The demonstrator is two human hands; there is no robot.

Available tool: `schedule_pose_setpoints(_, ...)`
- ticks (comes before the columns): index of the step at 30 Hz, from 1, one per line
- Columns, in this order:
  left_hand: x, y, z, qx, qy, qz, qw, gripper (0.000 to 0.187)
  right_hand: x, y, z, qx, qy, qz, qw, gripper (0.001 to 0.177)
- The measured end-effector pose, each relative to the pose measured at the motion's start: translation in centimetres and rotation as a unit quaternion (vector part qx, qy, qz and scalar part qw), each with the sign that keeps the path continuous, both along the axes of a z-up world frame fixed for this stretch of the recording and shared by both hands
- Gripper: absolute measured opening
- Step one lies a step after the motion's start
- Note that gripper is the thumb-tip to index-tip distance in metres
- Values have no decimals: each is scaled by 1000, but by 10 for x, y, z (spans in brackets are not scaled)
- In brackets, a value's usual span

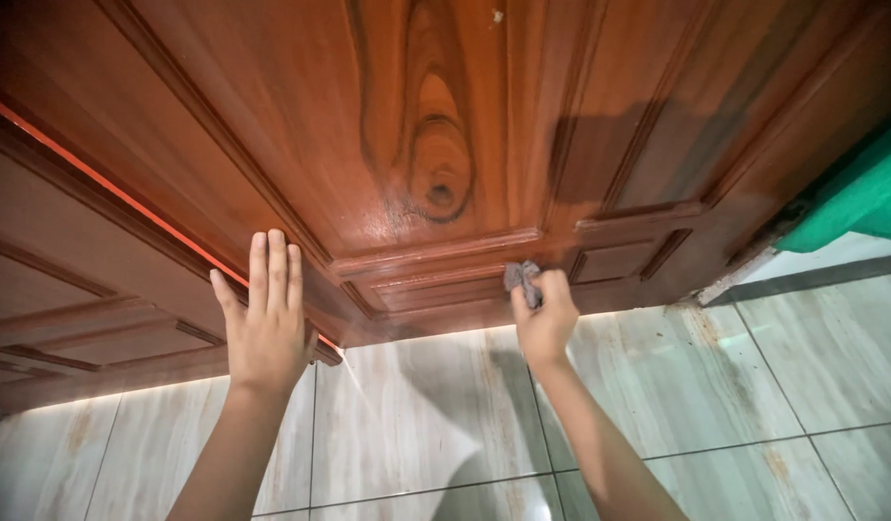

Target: Cleaning the exterior of a wooden wardrobe with a cloth.

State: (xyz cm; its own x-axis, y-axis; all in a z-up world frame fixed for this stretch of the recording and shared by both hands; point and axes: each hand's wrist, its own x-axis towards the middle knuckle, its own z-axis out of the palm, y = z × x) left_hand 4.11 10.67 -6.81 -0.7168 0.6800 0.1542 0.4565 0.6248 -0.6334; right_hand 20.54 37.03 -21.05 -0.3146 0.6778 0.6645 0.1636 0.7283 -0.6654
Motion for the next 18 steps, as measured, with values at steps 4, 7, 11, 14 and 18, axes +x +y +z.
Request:
schedule_pose_setpoints(4,5,1,7,-8,7,2,1000,113,7,0,-9,-36,-25,18,999,28)
schedule_pose_setpoints(7,7,1,12,-13,2,3,1000,116,12,2,2,-48,-45,-3,998,26)
schedule_pose_setpoints(11,10,0,14,-16,18,-14,1000,115,17,5,33,-25,35,22,999,21)
schedule_pose_setpoints(14,9,0,15,-14,17,-19,1000,114,13,9,27,38,25,29,999,24)
schedule_pose_setpoints(18,10,-3,16,4,7,-31,999,113,14,0,4,60,-82,50,994,28)
